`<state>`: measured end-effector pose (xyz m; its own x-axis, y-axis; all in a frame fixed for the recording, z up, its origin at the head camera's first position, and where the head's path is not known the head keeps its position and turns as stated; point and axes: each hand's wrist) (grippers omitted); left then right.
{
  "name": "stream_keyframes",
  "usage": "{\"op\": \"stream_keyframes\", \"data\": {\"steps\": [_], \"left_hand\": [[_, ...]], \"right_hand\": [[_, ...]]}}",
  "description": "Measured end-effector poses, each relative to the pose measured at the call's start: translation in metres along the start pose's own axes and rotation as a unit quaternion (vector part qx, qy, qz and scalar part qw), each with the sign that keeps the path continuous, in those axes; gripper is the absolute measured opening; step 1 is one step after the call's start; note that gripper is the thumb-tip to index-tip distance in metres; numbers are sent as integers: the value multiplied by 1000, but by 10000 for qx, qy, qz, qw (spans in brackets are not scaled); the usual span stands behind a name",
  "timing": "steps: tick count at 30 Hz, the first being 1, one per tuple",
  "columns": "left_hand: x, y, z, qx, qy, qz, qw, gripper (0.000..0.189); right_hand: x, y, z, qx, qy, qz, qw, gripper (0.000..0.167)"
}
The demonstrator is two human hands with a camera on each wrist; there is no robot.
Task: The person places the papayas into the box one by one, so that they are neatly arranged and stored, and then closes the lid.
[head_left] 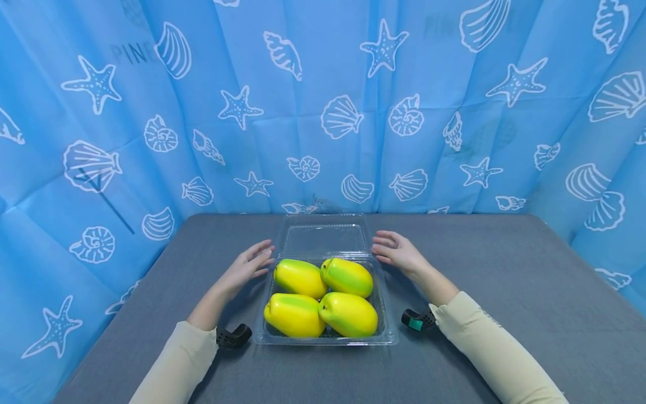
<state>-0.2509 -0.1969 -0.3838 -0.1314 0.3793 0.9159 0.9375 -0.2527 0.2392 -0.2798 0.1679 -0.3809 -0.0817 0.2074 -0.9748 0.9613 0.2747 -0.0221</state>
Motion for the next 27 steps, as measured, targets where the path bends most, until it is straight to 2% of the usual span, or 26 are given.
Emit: {"op": "stream_keyframes", "data": {"steps": [13, 27], "left_hand": [[1, -2, 2, 177, 80, -94, 9998, 60], [6, 0, 2, 317, 69, 157, 9994, 60]], "right_hand": [[-3, -1, 3, 348, -58, 8, 9994, 61], [-7, -2, 5, 701, 155, -237, 9971, 60]]}}
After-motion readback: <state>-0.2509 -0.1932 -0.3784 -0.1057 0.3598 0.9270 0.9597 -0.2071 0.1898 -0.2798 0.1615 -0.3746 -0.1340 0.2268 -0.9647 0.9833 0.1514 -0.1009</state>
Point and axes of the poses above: each hand's wrist, its own y-axis away from the middle knuckle, its own z-axis out of the palm, x = y × z, and after that the axes turned 10 degrees about -z, right-handed
